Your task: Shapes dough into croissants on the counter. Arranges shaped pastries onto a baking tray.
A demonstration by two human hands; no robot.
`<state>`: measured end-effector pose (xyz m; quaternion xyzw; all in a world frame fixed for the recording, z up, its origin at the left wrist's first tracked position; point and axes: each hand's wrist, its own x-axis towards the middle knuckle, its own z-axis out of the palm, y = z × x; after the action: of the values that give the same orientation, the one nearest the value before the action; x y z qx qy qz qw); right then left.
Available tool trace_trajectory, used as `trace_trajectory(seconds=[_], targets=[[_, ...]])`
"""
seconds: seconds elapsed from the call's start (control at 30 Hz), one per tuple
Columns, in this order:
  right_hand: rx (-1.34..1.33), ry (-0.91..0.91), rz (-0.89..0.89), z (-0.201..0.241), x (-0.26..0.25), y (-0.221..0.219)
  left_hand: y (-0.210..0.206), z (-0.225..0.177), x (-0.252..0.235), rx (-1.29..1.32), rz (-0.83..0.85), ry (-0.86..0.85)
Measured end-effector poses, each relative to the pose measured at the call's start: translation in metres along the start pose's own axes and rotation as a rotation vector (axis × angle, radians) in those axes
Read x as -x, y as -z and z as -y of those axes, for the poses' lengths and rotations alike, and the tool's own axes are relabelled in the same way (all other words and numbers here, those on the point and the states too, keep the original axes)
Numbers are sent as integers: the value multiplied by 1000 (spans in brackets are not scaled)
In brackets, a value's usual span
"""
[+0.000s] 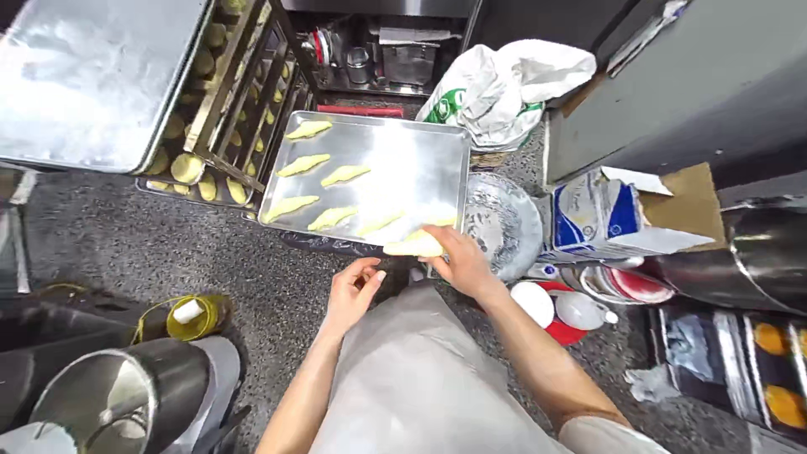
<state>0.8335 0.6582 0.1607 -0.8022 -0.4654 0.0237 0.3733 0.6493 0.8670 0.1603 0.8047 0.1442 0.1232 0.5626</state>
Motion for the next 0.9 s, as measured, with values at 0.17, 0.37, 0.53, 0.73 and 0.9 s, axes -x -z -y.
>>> trace_trajectory(seconds=[0.17,0.37,0.53,0.73,0.9], targets=[[-24,111,-62,-41,-109,29,16,9,-39,-11,-59,64],[-41,408,-281,-35,-267,40,58,30,-77,-53,-124,163],[37,421,-256,-61,-361,-33,113,76,-129,-134,-91,166],[265,16,328,-215,-371,-221,169,160,-248,-372,39,218],[342,-178,296,-198,-379,-215,172,195,-369,-568,190,135]])
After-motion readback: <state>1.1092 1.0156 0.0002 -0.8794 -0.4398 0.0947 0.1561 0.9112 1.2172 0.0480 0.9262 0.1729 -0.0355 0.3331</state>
